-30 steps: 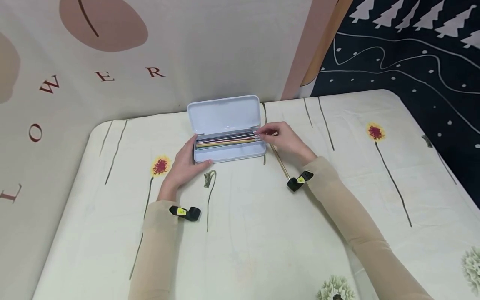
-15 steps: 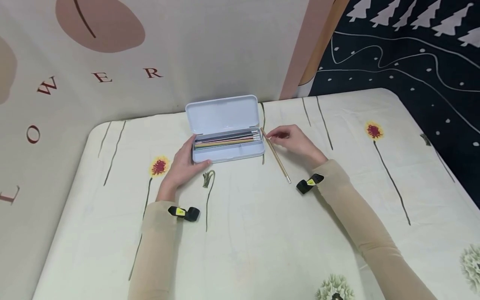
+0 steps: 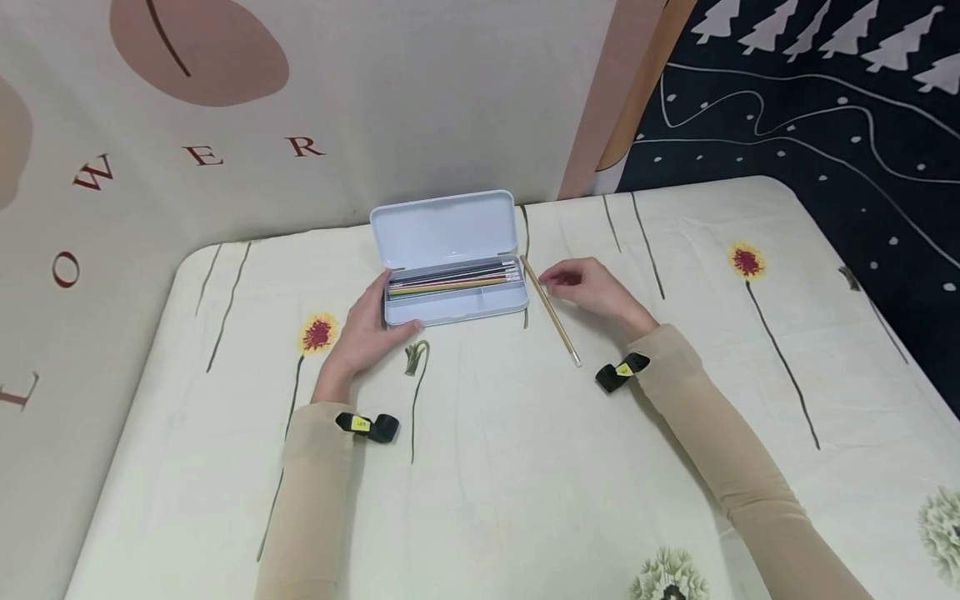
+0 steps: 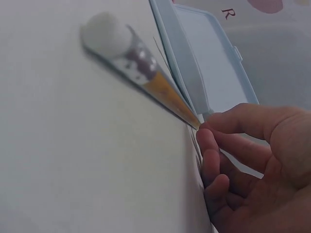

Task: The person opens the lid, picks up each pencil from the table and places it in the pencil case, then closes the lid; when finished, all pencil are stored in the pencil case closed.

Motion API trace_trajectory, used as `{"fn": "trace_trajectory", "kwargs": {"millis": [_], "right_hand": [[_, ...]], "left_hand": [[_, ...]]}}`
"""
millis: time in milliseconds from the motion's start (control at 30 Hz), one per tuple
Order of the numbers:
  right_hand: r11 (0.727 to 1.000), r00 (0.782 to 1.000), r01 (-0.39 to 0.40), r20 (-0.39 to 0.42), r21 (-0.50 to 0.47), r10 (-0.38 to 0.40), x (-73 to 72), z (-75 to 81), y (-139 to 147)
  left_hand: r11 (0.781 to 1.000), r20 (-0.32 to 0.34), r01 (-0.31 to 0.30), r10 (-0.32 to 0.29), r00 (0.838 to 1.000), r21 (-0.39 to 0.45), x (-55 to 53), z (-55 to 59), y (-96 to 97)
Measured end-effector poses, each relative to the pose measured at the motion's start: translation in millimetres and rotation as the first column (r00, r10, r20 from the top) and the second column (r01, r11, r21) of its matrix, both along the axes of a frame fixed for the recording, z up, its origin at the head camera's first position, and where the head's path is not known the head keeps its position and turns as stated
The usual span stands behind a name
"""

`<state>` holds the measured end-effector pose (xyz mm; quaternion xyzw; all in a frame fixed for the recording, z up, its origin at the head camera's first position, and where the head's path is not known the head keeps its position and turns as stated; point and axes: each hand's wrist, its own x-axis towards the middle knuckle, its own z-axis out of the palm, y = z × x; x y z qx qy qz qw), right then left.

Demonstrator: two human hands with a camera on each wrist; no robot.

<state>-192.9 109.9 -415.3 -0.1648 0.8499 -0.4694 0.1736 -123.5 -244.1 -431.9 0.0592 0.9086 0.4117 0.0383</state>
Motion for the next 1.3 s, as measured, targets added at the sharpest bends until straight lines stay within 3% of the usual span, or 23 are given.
{"fn": "trace_trajectory", "kwargs": {"millis": [233, 900, 1300], "right_hand": [[1.000, 1.000, 0.023, -0.010, -0.001, -0.023, 3.6, -1.7, -6], [0.991, 0.996, 0.072, -0.059, 0.113, -0.065, 6.7, -1.8, -16], [0.986, 0.983, 0.162, -0.093, 0.044, -0.157, 4.2, -3.7, -13]], "left_hand": [[1.000, 0.001, 0.001, -0.001, 1.000, 0.003, 0.0, -0.4, -0.2], [1.000, -0.014, 0.008, -0.008, 1.000, 0.010, -0.4, -0.5, -0.3], [1.000, -0.003, 0.007, -0.007, 1.000, 0.011, -0.3, -0.2, -0.8]]}}
